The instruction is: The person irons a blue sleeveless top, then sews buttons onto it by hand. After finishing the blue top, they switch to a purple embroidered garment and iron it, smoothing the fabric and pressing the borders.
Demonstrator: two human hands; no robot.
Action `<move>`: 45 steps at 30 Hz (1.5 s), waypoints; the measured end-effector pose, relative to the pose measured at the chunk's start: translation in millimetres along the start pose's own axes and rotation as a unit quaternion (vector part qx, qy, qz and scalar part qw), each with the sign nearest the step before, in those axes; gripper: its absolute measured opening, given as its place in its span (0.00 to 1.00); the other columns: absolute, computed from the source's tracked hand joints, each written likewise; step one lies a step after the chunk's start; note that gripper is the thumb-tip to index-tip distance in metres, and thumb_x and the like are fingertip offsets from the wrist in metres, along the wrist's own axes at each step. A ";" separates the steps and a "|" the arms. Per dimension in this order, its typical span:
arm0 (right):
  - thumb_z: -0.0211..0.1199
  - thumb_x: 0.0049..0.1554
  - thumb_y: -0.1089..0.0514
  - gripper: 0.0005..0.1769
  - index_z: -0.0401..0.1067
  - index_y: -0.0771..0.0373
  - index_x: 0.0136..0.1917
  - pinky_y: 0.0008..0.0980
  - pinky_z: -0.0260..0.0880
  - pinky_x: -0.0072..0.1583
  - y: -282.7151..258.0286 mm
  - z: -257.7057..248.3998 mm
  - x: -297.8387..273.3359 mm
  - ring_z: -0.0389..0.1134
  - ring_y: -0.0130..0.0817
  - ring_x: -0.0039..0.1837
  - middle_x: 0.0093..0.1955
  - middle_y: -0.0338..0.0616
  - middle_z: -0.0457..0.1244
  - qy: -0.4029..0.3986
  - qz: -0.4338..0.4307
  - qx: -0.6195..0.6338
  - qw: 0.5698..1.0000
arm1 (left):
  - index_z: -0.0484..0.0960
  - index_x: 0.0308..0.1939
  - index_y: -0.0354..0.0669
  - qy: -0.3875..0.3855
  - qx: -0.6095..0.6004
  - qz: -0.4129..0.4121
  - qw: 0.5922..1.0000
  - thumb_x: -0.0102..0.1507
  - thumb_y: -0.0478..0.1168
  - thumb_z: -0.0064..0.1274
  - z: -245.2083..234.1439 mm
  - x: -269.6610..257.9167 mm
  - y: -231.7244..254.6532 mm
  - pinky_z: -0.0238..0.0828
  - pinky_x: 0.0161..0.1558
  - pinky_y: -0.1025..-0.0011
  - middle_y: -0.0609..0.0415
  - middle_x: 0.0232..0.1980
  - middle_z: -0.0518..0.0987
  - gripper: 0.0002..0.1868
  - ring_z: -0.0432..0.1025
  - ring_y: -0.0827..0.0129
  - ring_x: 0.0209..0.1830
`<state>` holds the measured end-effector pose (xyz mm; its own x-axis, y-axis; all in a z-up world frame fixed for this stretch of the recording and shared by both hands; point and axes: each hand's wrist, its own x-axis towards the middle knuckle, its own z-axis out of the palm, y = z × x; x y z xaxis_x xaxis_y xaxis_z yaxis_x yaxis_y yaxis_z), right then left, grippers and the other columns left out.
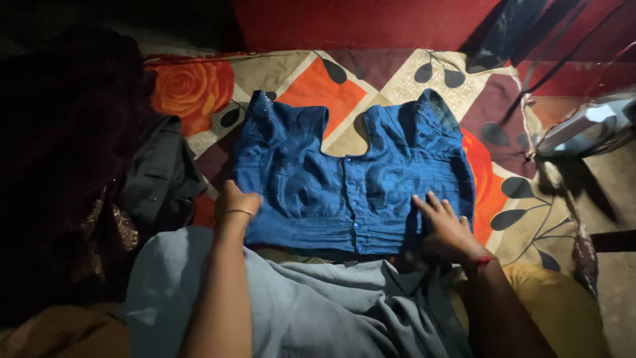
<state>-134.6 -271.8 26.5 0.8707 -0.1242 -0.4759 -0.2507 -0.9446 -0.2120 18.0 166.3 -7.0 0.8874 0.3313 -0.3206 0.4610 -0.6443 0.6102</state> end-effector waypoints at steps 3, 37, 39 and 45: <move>0.90 0.32 0.45 0.83 0.31 0.32 0.83 0.76 0.39 0.73 -16.1 -2.3 -15.9 0.28 0.52 0.86 0.87 0.37 0.25 -0.106 0.071 -0.107 0.986 | 0.74 0.61 0.45 0.035 -0.319 0.010 0.947 0.50 0.37 0.68 2.5 5.9 -0.5 0.69 0.58 0.63 0.47 0.58 0.79 0.35 0.74 0.61 0.54; 0.70 0.53 0.57 0.25 0.72 0.58 0.64 0.44 0.72 0.45 -45.8 -103.0 208.5 0.74 0.47 0.40 0.40 0.58 0.70 0.181 -0.003 0.173 0.968 | 0.81 0.57 0.44 0.041 0.388 0.458 0.798 0.56 0.38 0.57 76.1 107.1 188.7 0.65 0.62 0.58 0.49 0.52 0.83 0.24 0.72 0.56 0.60; 0.69 0.55 0.60 0.18 0.73 0.65 0.58 0.38 0.71 0.40 -31.3 -95.4 198.2 0.72 0.40 0.36 0.38 0.55 0.70 0.215 -0.006 0.344 0.914 | 0.86 0.45 0.46 0.015 0.376 0.407 0.832 0.56 0.37 0.58 56.1 104.3 185.5 0.68 0.59 0.57 0.48 0.50 0.84 0.14 0.73 0.54 0.60; 0.63 0.58 0.64 0.06 0.69 0.62 0.50 0.28 0.68 0.34 -19.4 -117.9 133.9 0.69 0.34 0.32 0.36 0.50 0.68 0.183 -0.031 0.696 0.693 | 0.88 0.34 0.50 -0.108 0.140 0.311 0.934 0.50 0.38 0.59 -24.9 87.4 196.2 0.74 0.43 0.62 0.50 0.37 0.85 0.09 0.79 0.59 0.39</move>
<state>36.7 -306.0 67.5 0.8832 -0.4063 -0.2344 -0.1513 0.2263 -0.9622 186.1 86.0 102.7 0.9479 -0.2933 -0.1239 -0.1886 -0.8307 0.5237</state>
